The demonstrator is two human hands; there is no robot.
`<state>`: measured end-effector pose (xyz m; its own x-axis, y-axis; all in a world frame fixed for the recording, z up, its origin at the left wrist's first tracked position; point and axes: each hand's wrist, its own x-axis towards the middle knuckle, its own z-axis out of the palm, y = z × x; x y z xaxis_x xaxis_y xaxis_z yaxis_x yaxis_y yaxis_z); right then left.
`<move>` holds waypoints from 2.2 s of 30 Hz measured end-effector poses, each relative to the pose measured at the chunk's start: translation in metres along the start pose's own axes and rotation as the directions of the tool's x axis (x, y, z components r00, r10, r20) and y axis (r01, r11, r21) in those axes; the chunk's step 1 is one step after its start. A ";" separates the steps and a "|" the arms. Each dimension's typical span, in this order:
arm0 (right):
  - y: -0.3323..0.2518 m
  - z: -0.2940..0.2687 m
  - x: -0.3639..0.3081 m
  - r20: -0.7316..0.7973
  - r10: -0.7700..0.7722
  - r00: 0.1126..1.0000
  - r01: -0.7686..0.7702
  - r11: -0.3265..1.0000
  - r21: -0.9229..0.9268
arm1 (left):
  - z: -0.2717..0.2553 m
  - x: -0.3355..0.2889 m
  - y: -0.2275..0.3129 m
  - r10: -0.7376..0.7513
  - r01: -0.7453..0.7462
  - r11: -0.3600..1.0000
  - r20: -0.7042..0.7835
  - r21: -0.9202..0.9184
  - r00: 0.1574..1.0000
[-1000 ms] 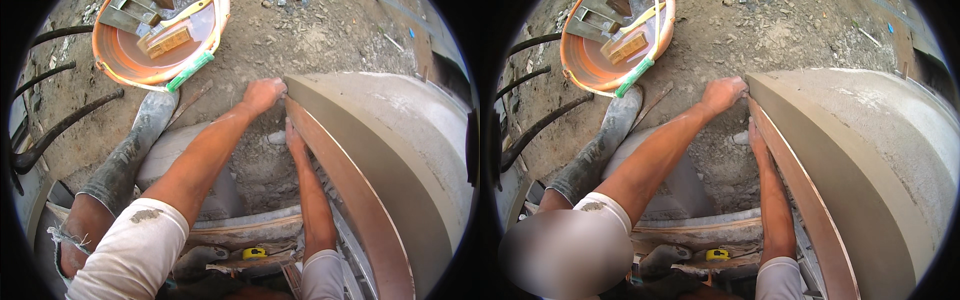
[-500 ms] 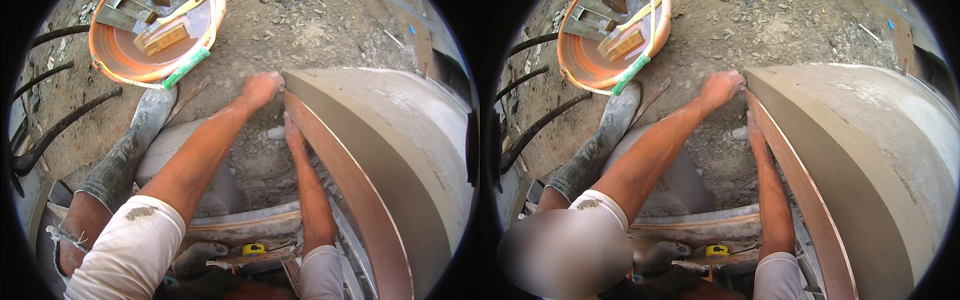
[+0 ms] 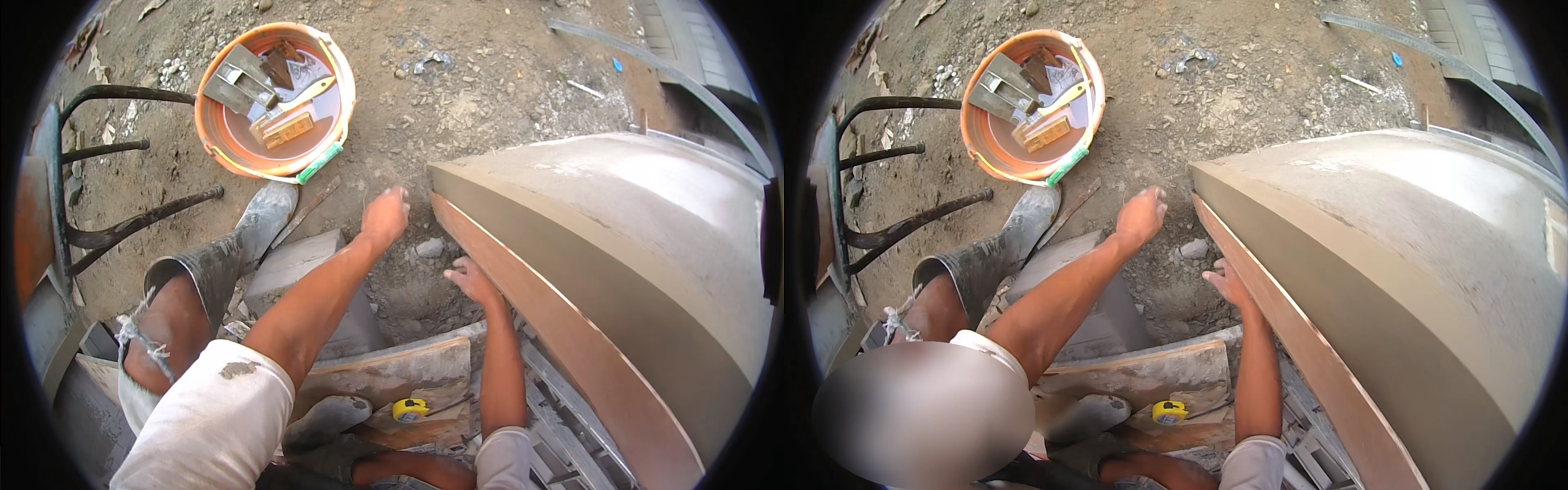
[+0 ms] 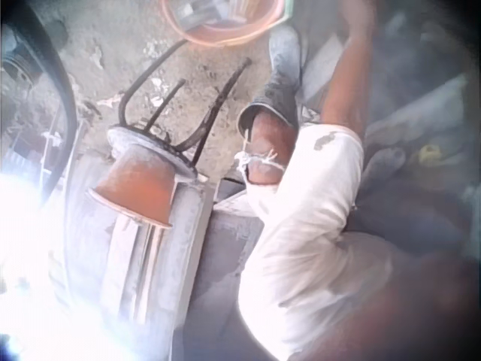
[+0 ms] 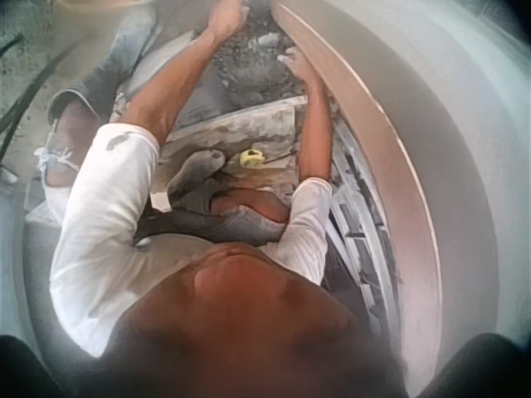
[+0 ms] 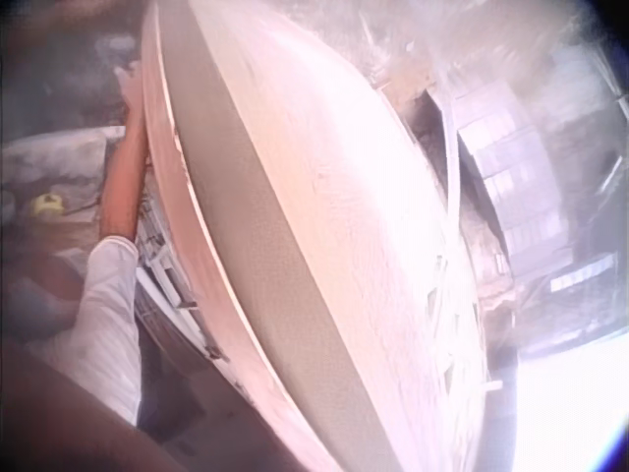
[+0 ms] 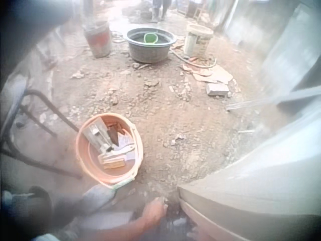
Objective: The person positions a wooden plank against a wall opening, measures it with a tape measure, and applies a cement-like substance to the wall using a trowel. The person repeatedly measures the plank and adjusts its position while working in a construction environment.
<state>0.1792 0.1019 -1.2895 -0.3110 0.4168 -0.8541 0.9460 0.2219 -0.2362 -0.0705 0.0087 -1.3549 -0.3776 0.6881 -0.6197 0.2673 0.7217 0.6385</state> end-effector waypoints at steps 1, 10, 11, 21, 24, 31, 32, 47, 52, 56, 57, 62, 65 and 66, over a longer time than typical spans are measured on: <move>-0.002 -0.002 -0.027 -0.081 0.005 0.997 -0.001 0.998 0.057 | -0.003 -0.018 0.001 -0.054 0.048 0.997 0.081 0.067 0.995; -0.076 -0.027 -0.146 -0.734 0.122 0.668 0.275 0.877 0.395 | -0.116 -0.105 0.130 0.208 -0.226 0.745 0.104 0.628 0.973; -0.077 -0.028 -0.155 -0.726 0.138 0.673 0.288 0.856 0.430 | -0.132 -0.128 0.154 0.327 -0.282 0.731 0.045 0.622 0.944; -0.112 -0.024 -0.133 -0.997 -0.036 0.069 0.579 0.815 0.011 | -0.108 -0.228 0.218 0.850 -0.896 0.431 -0.383 0.108 0.362; -0.079 -0.026 -0.035 -0.991 0.097 0.097 0.589 0.797 0.136 | -0.095 -0.255 0.228 0.846 -0.893 0.447 -0.352 0.060 0.400; -0.108 -0.069 -0.051 -0.982 -0.111 0.152 0.676 0.736 0.021 | -0.110 -0.238 0.238 0.844 -0.877 0.473 -0.328 0.082 0.424; -0.108 -0.075 -0.052 -0.981 -0.121 0.153 0.683 0.730 0.016 | -0.107 -0.228 0.239 0.848 -0.882 0.461 -0.342 0.094 0.406; -0.079 -0.050 -0.070 -0.966 -0.180 0.184 0.726 0.688 0.011 | -0.119 -0.240 0.234 0.844 -0.895 0.441 -0.365 0.057 0.393; -0.084 -0.061 -0.107 -0.968 -0.103 0.229 0.451 0.893 0.011 | -0.119 -0.249 0.239 0.858 -0.918 0.363 -0.443 0.160 0.262; -0.116 -0.063 -0.174 -0.974 -0.104 0.200 0.265 0.963 -0.049 | -0.105 -0.210 0.235 0.883 -0.887 0.344 -0.428 0.308 0.193; -0.120 -0.066 -0.201 -0.989 -0.097 0.115 0.288 0.956 -0.060 | -0.102 -0.221 0.242 0.875 -0.897 0.352 -0.435 0.267 0.213; -0.110 -0.065 -0.200 -0.998 -0.060 0.030 0.326 0.944 -0.047 | -0.083 -0.213 0.252 0.868 -0.909 0.295 -0.480 0.294 0.126; -0.112 -0.054 -0.186 -0.996 -0.084 -0.023 0.413 0.907 -0.086 | -0.079 -0.198 0.242 0.888 -0.893 0.301 -0.440 0.333 0.136; -0.112 -0.051 -0.180 -0.995 -0.097 -0.019 0.423 0.901 -0.096 | -0.080 -0.198 0.233 0.898 -0.892 0.283 -0.424 0.354 0.117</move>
<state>0.1251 0.0466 -1.0859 -0.1767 0.8476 0.5004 0.7121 0.4610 -0.5295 -0.0049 0.0345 -1.0472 -0.1796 0.6967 0.6945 0.7258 -0.3828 0.5716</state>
